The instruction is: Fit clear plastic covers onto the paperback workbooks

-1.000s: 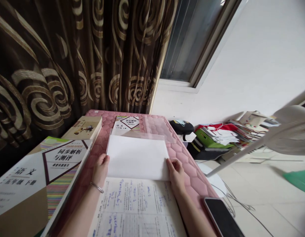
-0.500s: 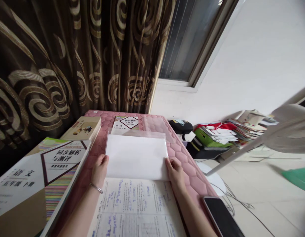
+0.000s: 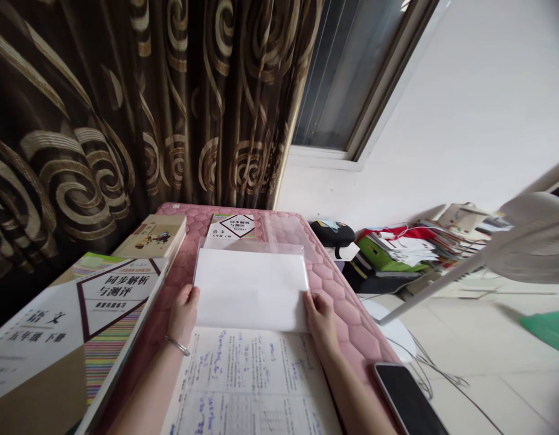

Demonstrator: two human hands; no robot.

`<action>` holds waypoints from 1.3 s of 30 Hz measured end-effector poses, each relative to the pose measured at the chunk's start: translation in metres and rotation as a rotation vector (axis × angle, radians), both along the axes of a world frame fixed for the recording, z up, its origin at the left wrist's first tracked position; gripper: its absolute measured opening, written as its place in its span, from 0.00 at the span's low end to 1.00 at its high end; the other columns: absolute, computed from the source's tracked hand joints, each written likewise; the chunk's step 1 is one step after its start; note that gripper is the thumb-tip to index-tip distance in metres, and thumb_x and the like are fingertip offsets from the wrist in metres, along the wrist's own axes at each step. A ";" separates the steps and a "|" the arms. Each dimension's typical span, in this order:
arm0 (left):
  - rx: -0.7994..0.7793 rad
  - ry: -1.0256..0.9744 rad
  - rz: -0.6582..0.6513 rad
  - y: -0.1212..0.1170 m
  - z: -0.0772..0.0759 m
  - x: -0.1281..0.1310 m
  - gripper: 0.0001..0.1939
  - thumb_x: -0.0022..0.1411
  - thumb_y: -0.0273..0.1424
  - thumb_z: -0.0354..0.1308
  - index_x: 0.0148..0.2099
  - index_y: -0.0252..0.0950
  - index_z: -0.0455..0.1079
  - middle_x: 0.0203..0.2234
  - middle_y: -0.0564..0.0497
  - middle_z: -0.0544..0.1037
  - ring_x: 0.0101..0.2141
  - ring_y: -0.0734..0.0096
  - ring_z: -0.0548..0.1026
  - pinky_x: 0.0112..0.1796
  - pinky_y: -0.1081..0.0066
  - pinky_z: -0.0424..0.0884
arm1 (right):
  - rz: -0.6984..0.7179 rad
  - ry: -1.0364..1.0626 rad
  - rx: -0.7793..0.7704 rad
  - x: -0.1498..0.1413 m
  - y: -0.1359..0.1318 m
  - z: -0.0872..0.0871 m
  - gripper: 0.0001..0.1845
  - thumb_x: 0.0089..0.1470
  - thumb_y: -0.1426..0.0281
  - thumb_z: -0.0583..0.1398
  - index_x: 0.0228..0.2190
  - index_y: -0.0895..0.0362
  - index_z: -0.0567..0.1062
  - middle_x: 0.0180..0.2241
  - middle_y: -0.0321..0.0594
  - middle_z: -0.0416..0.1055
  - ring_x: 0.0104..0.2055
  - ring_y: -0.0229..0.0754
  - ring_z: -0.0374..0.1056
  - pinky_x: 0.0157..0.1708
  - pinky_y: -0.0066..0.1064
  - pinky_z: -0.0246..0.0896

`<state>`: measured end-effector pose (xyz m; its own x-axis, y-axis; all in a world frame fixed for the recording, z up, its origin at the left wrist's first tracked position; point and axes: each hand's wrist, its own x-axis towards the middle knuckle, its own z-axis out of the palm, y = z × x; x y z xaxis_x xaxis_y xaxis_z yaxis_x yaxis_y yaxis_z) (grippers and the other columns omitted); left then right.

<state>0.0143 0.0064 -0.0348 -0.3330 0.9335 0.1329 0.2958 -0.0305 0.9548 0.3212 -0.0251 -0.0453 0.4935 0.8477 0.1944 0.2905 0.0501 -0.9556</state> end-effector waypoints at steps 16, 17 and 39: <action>-0.004 0.065 0.007 -0.005 0.011 0.002 0.15 0.56 0.44 0.50 0.26 0.38 0.62 0.18 0.57 0.66 0.22 0.74 0.62 0.24 0.75 0.58 | -0.043 -0.097 0.007 0.002 0.007 -0.007 0.26 0.48 0.43 0.54 0.20 0.53 0.68 0.21 0.38 0.68 0.25 0.43 0.61 0.24 0.33 0.56; -0.006 0.071 0.008 -0.005 0.011 0.002 0.15 0.56 0.44 0.49 0.27 0.38 0.63 0.18 0.57 0.67 0.22 0.73 0.63 0.24 0.75 0.59 | -0.046 -0.094 0.010 0.002 0.007 -0.007 0.27 0.47 0.42 0.54 0.20 0.54 0.67 0.20 0.38 0.67 0.25 0.43 0.61 0.24 0.33 0.55; -0.091 0.134 0.053 -0.008 0.025 0.005 0.15 0.55 0.44 0.48 0.26 0.39 0.63 0.22 0.53 0.73 0.25 0.69 0.68 0.24 0.74 0.59 | -0.023 -0.062 0.052 0.001 0.007 -0.009 0.29 0.49 0.41 0.54 0.21 0.55 0.66 0.21 0.36 0.65 0.26 0.41 0.59 0.25 0.31 0.53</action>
